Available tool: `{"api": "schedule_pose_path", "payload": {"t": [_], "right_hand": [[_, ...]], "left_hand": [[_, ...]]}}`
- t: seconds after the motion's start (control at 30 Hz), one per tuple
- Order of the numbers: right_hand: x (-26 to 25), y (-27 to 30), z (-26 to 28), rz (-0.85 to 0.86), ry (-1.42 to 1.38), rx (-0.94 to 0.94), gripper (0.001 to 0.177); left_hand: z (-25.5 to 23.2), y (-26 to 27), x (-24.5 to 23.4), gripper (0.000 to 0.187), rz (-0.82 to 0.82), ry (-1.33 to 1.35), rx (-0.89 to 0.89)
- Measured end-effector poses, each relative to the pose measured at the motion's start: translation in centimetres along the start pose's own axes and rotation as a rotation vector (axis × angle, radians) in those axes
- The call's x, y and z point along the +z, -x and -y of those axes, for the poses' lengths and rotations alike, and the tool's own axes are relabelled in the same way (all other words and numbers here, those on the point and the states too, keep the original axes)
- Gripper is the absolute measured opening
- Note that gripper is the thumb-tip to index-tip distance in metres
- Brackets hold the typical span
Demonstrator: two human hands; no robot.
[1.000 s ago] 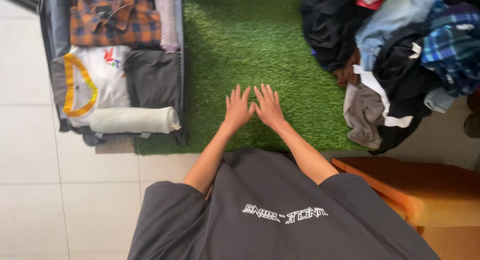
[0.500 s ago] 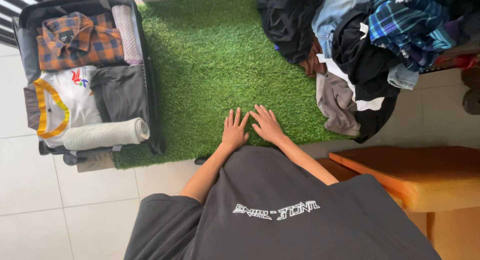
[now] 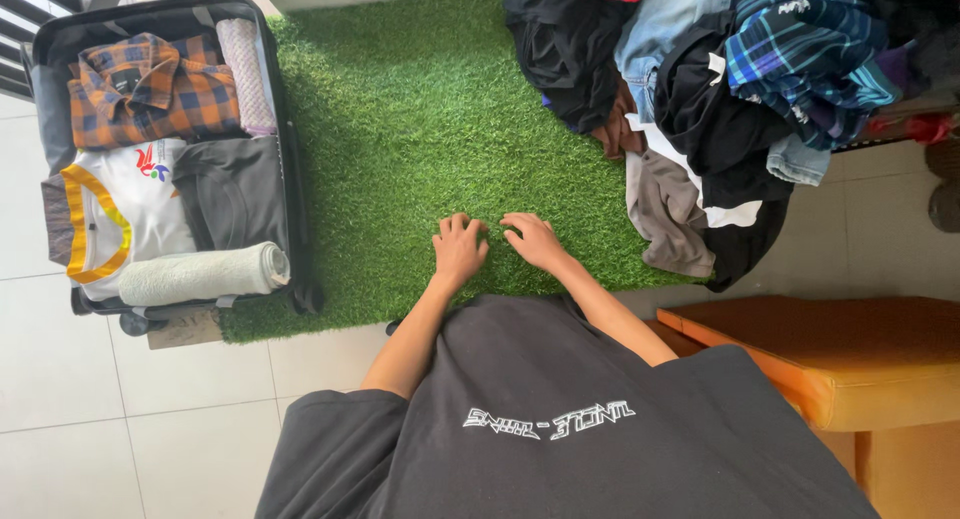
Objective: The person folds an orange plaid shirt and a red jersey, then places them into an open suitcase.
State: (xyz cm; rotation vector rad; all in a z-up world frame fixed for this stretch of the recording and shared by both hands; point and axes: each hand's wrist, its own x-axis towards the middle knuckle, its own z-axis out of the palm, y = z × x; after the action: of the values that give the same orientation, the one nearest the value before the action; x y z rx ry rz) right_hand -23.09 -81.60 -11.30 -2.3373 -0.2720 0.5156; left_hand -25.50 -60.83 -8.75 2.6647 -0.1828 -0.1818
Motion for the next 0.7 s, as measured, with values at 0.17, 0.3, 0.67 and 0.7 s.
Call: {"api": "schedule_pose_path", "payload": {"t": [0.17,0.3,0.67,0.7], "right_hand": [[-0.8,-0.3,0.3,-0.052,-0.014,-0.099,0.031],[-4.5,-3.2,1.1,-0.056,-0.224,0.054,0.031],[-26.5,-19.8,-1.0,-0.833,-0.040,-0.006,0.031],[-27.1,-20.7,-0.9,-0.866,-0.041,0.065,0.032]], "left_hand": [[1.2,-1.5,1.1,0.019,0.036,0.074,-0.097],[1.5,-1.1,1.1,0.021,0.018,0.085,-0.078],[1.7,-2.2,1.3,0.020,0.015,0.068,-0.095],[1.7,-2.2,1.3,0.020,0.027,0.068,-0.108]]}}
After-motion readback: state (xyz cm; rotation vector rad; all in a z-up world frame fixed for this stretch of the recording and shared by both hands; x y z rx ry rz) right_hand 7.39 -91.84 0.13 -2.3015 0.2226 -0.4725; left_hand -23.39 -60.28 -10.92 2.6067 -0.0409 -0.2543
